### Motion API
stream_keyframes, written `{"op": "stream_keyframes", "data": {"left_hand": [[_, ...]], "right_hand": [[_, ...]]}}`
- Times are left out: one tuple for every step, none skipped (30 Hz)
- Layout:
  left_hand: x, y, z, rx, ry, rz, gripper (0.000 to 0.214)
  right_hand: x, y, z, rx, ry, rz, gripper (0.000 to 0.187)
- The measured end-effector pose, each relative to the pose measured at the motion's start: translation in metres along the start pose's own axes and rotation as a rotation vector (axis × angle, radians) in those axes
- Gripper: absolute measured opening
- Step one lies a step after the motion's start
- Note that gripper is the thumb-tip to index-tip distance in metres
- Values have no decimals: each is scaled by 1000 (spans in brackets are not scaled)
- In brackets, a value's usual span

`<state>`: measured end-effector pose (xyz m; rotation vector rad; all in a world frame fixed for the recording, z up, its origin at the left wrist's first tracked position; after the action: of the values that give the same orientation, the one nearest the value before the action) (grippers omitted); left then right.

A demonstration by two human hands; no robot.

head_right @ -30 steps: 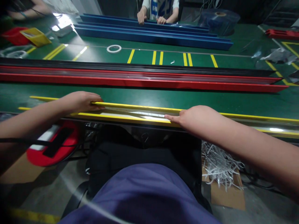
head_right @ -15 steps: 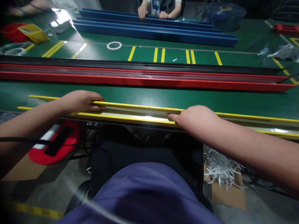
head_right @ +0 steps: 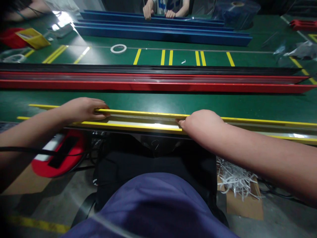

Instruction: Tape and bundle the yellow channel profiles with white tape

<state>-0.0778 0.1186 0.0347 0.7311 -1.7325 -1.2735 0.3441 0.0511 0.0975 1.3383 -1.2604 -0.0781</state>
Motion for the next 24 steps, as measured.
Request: {"op": "stream_keyframes", "data": {"left_hand": [[0,0,0,-15,-9,-2,39],[1,1,-1,-35,-17,3,40],[1,2,-1,-59,-21,10,41],[1,3,-3,-82,-24,20,42],[0,4,-4,-102,-25,31,43],[0,5,-6,-118,-25,43,44],[-1,7,-9,-126,-24,52,44],[-2,9,-11,-126,-22,57,45],[-3,10,-13,-117,-20,61,46],[-3,11,-14,-100,-17,65,47],[-4,11,-14,-78,-14,69,48],[-4,11,-14,-56,-13,73,49],[-3,11,-14,-36,-12,75,49],[-3,10,-12,-22,-11,75,49],[-3,10,-11,-12,-10,75,49],[-2,9,-10,-6,-8,72,49],[-2,8,-9,-1,-6,69,49],[-1,8,-8,1,-4,65,49],[-1,7,-7,3,-1,62,49],[-1,7,-7,3,1,60,48],[-2,7,-7,2,5,60,48],[-2,6,-7,-2,10,62,47],[-2,6,-8,-8,14,67,46],[-3,6,-8,-17,19,72,46]], "right_hand": [[0,1,1,0,-4,6,67],[1,2,1,-2,-12,18,66],[1,3,2,-2,-20,32,66],[2,5,3,-1,-29,52,65],[3,7,4,1,-36,70,65],[4,9,5,3,-41,84,65],[5,10,6,3,-44,93,65],[5,11,6,-1,-46,95,65],[6,11,6,-6,-48,95,64],[5,10,6,-10,-48,91,65],[5,9,5,-14,-46,84,65],[4,7,4,-18,-42,77,64],[2,5,3,-22,-39,73,64],[1,3,2,-26,-38,72,63],[0,2,1,-29,-38,78,63],[-1,1,0,-29,-40,88,63],[-2,1,-1,-25,-41,99,63],[-3,1,-1,-20,-41,109,62],[-4,1,-2,-15,-41,114,62],[-4,1,-2,-13,-42,116,61],[-4,0,-2,-15,-44,113,59],[-4,0,-2,-20,-44,104,58],[-4,-1,-2,-25,-43,91,57],[-4,-2,-2,-28,-42,76,57]]}}
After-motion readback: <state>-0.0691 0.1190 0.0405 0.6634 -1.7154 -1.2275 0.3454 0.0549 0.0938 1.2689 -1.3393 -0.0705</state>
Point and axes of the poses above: each hand's wrist, its own x-axis away from the middle knuckle, its own y-axis out of the back of the hand, z = x × y, the point moved 3 cm from there along -x, towards the middle knuckle, and after that the axes turned 5 degrees about y, right-handed, at the moved point
